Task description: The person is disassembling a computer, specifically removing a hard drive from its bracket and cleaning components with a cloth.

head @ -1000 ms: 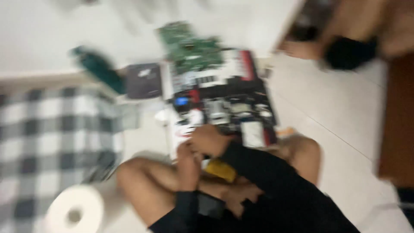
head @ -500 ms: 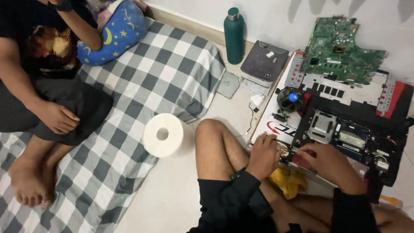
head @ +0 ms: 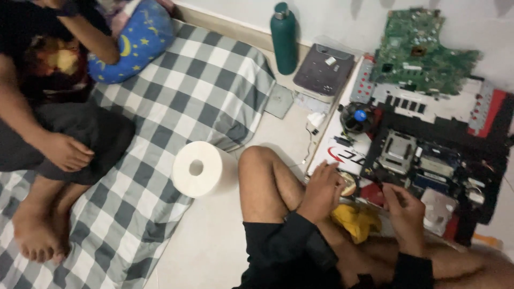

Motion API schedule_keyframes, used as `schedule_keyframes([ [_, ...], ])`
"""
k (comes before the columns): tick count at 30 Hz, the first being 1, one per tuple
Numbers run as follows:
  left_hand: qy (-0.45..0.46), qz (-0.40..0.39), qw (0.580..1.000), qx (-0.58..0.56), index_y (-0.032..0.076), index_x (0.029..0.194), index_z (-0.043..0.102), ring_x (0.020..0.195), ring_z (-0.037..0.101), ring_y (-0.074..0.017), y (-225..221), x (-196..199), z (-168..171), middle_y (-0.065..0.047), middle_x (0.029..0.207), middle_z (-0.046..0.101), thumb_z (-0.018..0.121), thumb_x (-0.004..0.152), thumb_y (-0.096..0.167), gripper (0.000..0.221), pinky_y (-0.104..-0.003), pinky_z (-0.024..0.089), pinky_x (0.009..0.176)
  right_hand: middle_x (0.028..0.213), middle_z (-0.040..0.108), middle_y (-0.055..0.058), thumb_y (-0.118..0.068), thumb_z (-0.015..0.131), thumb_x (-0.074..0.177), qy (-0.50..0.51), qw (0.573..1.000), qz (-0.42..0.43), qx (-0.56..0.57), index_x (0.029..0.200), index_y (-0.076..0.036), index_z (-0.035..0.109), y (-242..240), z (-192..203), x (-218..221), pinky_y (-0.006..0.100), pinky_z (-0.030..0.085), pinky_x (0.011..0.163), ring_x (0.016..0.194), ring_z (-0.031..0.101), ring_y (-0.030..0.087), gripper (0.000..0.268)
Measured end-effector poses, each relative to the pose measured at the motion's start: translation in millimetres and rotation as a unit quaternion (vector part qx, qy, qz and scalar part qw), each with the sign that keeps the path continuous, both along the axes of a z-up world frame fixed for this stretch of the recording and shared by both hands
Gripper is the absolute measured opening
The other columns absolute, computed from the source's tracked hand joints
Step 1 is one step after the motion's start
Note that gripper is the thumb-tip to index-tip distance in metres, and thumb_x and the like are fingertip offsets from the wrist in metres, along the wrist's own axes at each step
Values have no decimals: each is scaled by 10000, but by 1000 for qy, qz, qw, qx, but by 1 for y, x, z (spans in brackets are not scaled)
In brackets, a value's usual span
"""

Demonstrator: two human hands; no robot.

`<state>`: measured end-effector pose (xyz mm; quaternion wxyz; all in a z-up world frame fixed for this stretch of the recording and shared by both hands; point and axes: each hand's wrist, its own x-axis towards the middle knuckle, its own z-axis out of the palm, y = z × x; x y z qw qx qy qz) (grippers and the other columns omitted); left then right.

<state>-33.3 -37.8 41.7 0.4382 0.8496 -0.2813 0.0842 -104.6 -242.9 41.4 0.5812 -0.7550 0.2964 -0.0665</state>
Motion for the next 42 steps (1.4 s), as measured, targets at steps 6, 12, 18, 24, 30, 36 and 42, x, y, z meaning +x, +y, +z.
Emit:
schedule_keyframes([
  [6,110,42,980,-162,103,1083,662,1039,663,-319,33,8,-24,-57,1030,673,649,985,102,99,-398,475,1018,618,574,99,-149,625,1069,-105,993,-34,51,1142,-3,714,0,-11,-2,226,398,505,520,460,98,187],
  [12,260,190,905,-277,147,905,719,633,490,-48,61,48,18,28,710,654,737,946,108,59,-195,435,634,712,687,159,-56,671,995,-120,988,-42,86,1115,23,733,-10,-26,-5,239,431,451,490,528,110,157],
  [18,234,186,903,-310,75,1092,700,697,546,-13,58,112,1,2,825,713,764,935,71,170,-149,420,680,662,666,154,-31,671,1000,-138,987,-27,83,1129,32,736,-23,-57,-13,266,454,472,513,559,127,157],
  [24,199,154,927,-279,38,1012,747,726,578,-68,34,164,-8,-47,793,714,759,947,52,68,-231,507,732,613,656,126,-14,686,963,-123,991,-6,58,1080,14,763,-17,-39,-16,267,482,495,510,563,121,143],
  [30,141,154,950,-234,66,980,720,760,555,-93,7,209,-4,-20,774,634,715,985,70,9,-284,511,749,653,695,141,5,663,955,-128,989,14,74,1089,23,756,-16,-28,-15,250,467,463,512,555,104,164],
  [36,103,155,956,-227,36,991,700,776,576,-133,0,244,-14,-63,767,634,646,1009,36,58,-328,532,742,738,742,151,-14,668,958,-137,987,28,82,1083,27,753,-19,-31,-16,240,488,474,553,587,82,156],
  [42,67,162,958,-229,17,1023,694,798,651,-177,-8,261,-23,-134,808,675,618,1028,29,77,-375,572,764,760,756,155,10,646,960,-148,985,53,73,1097,33,744,-21,-30,-17,235,479,469,551,569,77,170],
])
